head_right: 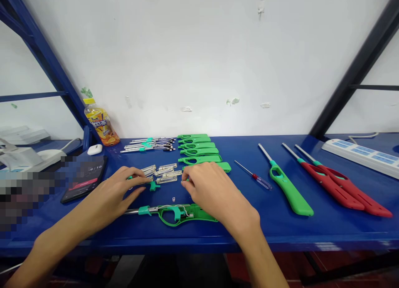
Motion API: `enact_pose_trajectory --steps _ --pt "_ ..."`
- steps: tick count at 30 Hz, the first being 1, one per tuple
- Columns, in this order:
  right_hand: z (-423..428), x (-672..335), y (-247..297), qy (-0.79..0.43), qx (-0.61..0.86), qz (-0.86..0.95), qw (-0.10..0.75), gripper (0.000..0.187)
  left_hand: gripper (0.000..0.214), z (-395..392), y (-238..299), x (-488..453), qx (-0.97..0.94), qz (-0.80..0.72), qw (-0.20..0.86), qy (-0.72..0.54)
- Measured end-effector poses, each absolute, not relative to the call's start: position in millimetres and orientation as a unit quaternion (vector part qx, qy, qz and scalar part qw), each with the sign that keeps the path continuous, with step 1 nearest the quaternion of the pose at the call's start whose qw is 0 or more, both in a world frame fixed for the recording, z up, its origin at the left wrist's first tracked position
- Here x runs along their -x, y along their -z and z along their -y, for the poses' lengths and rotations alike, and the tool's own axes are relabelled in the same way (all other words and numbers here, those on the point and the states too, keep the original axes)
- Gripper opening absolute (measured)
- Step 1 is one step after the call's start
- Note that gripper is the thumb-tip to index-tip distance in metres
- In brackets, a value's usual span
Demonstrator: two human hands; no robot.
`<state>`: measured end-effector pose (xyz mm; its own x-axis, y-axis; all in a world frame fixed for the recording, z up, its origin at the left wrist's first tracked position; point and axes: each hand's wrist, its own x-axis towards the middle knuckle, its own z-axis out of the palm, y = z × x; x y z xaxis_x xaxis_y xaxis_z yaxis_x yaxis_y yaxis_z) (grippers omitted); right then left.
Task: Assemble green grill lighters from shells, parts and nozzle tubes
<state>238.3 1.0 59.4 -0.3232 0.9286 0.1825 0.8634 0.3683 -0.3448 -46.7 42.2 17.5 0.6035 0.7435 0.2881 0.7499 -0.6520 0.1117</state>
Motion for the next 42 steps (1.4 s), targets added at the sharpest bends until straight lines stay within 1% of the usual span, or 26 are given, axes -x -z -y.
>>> enact_pose_trajectory --steps 6,13,19,22,27,32,35,40,42 --pt "-0.2 -237.9 -60.5 -0.087 0.553 0.811 0.172 0.019 0.023 -41.5 -21.8 43.2 0.892 0.432 -0.009 0.136" --pt "-2.2 -248.3 -58.9 -0.08 0.57 0.798 0.177 0.019 0.019 -38.1 -26.1 42.3 0.886 0.445 -0.017 0.129" --pt "-10.0 -238.1 -49.3 -0.047 0.524 0.823 0.215 0.019 0.017 -36.9 -26.1 41.3 0.884 0.452 -0.015 0.122" --pt "-13.4 -223.3 -42.2 -0.031 0.496 0.841 0.215 0.023 0.02 -38.1 -25.2 46.5 0.881 0.456 -0.005 0.125" --pt "-13.5 -212.0 -31.7 -0.028 0.465 0.867 0.177 0.032 0.032 -42.9 -28.7 62.4 0.878 0.459 0.013 0.136" --pt "-13.0 -214.0 -30.8 -0.023 0.48 0.864 0.151 0.034 0.03 -44.7 -36.2 69.9 0.855 0.511 0.036 0.085" --pt "-14.1 -213.3 -32.1 -0.02 0.489 0.859 0.149 0.03 0.03 -43.5 -38.4 69.8 0.841 0.537 0.047 0.054" --pt "-17.3 -212.9 -28.5 -0.009 0.506 0.848 0.154 0.015 0.028 -40.8 -41.1 68.5 0.832 0.552 0.045 0.03" --pt "-18.9 -213.4 -25.9 -0.008 0.505 0.849 0.154 0.016 0.026 -41.2 -41.2 68.2 0.83 0.556 0.042 0.022"
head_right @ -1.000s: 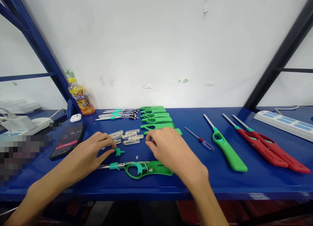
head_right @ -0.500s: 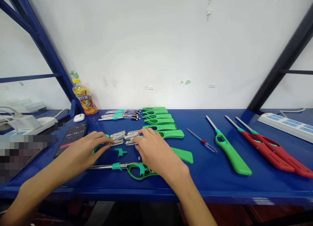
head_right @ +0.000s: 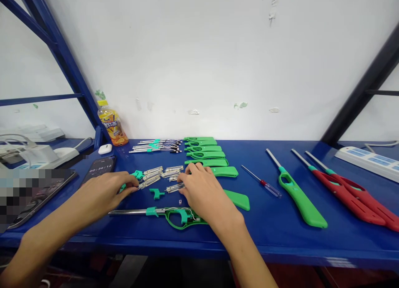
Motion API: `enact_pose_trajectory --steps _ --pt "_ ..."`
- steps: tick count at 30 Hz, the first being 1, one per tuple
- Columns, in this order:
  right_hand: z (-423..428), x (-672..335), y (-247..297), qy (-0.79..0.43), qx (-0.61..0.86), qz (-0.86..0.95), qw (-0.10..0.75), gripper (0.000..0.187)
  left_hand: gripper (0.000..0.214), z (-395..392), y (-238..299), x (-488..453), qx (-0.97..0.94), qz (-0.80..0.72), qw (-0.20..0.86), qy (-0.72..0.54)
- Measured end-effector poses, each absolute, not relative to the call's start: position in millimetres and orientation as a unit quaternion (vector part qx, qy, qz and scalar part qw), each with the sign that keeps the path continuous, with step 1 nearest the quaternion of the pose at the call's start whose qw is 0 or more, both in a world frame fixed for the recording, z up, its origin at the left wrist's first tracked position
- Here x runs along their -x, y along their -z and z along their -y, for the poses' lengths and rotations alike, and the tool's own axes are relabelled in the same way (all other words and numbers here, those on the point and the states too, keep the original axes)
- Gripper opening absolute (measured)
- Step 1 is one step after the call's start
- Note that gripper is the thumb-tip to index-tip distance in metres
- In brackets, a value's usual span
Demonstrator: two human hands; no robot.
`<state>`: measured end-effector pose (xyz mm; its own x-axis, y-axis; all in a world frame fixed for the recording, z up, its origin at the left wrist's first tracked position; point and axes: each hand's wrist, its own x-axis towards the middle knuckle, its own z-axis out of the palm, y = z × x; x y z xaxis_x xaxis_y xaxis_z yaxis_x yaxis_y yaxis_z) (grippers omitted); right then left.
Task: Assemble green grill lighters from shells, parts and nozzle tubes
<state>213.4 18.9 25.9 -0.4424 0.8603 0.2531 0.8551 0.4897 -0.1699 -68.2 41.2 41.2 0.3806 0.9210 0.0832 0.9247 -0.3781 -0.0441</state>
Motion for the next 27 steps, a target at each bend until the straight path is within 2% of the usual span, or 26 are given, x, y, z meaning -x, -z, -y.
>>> enact_pose_trajectory --steps 2,9,21,27 --pt "-20.6 -214.0 -23.9 -0.011 0.499 0.852 0.155 0.017 0.026 -42.8 -40.1 68.0 0.829 0.557 0.038 0.018" --pt "-25.5 -214.3 -24.7 -0.015 0.491 0.857 0.156 0.004 0.027 -50.3 -32.5 70.2 0.832 0.553 0.026 0.025" --pt "-29.9 -212.8 -25.7 -0.004 0.486 0.86 0.155 0.016 0.025 -52.2 -19.5 78.0 0.838 0.544 0.007 0.044" --pt "-29.3 -213.2 -25.9 -0.002 0.488 0.859 0.155 0.017 0.025 -38.5 -30.6 73.2 0.832 0.554 0.007 0.038"
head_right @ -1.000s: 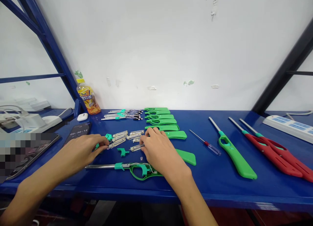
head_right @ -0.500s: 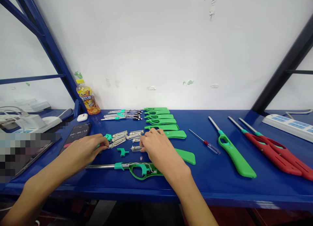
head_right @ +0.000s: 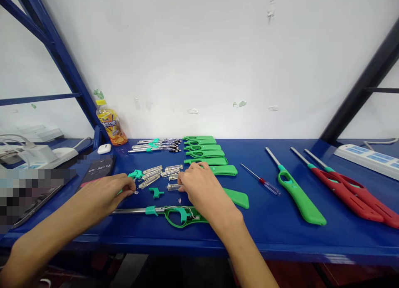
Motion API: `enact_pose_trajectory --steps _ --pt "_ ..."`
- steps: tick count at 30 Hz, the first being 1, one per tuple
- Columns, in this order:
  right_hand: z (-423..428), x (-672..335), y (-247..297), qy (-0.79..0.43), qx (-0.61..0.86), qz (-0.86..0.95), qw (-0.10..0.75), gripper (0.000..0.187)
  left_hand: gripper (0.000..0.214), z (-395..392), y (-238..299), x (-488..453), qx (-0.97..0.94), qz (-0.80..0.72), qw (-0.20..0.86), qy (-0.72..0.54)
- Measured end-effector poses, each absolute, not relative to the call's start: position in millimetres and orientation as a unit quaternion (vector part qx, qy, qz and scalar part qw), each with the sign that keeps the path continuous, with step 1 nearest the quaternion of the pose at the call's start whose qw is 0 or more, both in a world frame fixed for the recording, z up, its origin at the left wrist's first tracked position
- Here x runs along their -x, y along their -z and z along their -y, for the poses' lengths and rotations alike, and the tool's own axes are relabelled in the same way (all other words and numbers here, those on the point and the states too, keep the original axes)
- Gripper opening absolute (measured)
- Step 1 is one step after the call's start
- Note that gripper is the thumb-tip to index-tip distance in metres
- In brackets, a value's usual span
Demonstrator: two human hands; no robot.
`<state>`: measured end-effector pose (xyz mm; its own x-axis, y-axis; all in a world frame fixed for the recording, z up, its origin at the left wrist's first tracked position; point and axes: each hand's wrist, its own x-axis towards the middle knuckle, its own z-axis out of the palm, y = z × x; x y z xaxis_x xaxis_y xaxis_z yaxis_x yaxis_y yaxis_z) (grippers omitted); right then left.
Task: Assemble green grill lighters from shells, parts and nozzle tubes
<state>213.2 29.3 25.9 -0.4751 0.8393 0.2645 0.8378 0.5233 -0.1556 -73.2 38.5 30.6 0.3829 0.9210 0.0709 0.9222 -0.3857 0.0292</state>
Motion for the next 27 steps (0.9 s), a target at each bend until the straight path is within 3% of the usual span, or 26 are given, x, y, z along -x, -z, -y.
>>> enact_pose_trajectory --steps 27 --pt "-27.8 -213.1 -23.9 0.033 0.47 0.868 0.157 0.015 0.024 -35.3 -26.2 68.3 0.85 0.524 -0.041 0.033"
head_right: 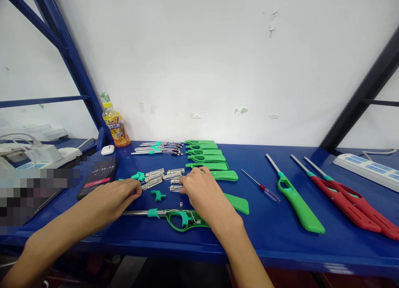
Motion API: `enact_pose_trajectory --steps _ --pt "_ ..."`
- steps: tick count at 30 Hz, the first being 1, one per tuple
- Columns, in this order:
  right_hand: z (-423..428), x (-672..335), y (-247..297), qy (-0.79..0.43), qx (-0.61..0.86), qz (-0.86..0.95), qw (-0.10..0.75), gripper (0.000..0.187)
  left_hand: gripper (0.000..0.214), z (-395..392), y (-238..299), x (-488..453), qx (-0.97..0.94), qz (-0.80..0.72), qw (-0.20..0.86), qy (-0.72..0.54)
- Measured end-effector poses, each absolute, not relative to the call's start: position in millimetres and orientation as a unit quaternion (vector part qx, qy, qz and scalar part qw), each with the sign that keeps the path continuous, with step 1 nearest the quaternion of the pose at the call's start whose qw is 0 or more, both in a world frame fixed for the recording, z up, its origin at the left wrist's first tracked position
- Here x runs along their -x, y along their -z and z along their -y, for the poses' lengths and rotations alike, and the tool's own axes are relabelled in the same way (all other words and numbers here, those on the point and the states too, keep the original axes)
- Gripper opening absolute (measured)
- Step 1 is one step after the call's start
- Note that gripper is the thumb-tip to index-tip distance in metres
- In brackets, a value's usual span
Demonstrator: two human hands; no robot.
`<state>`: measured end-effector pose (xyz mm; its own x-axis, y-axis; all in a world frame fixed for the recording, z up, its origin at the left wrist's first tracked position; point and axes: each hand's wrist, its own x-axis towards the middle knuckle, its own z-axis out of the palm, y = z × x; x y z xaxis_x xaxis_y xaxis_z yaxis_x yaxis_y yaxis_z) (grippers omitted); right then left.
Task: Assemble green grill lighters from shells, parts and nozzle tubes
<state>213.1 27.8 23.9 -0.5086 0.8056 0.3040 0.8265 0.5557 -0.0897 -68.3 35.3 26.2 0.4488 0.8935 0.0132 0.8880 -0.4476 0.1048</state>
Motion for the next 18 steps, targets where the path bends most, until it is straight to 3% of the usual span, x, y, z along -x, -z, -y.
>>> enact_pose_trajectory --steps 6,12,18 --pt "-22.8 -215.8 -19.3 0.058 0.467 0.864 0.178 0.017 0.027 -30.1 -29.6 61.6 -0.859 -0.507 0.038 -0.061" --pt "-19.0 -216.6 -21.4 0.066 0.458 0.866 0.191 0.025 0.016 -22.1 -42.0 49.7 -0.842 -0.495 0.1 -0.191" --pt "-16.9 -214.9 -23.5 0.067 0.455 0.864 0.205 0.023 0.023 -24.0 -43.1 41.8 -0.826 -0.502 0.121 -0.227"
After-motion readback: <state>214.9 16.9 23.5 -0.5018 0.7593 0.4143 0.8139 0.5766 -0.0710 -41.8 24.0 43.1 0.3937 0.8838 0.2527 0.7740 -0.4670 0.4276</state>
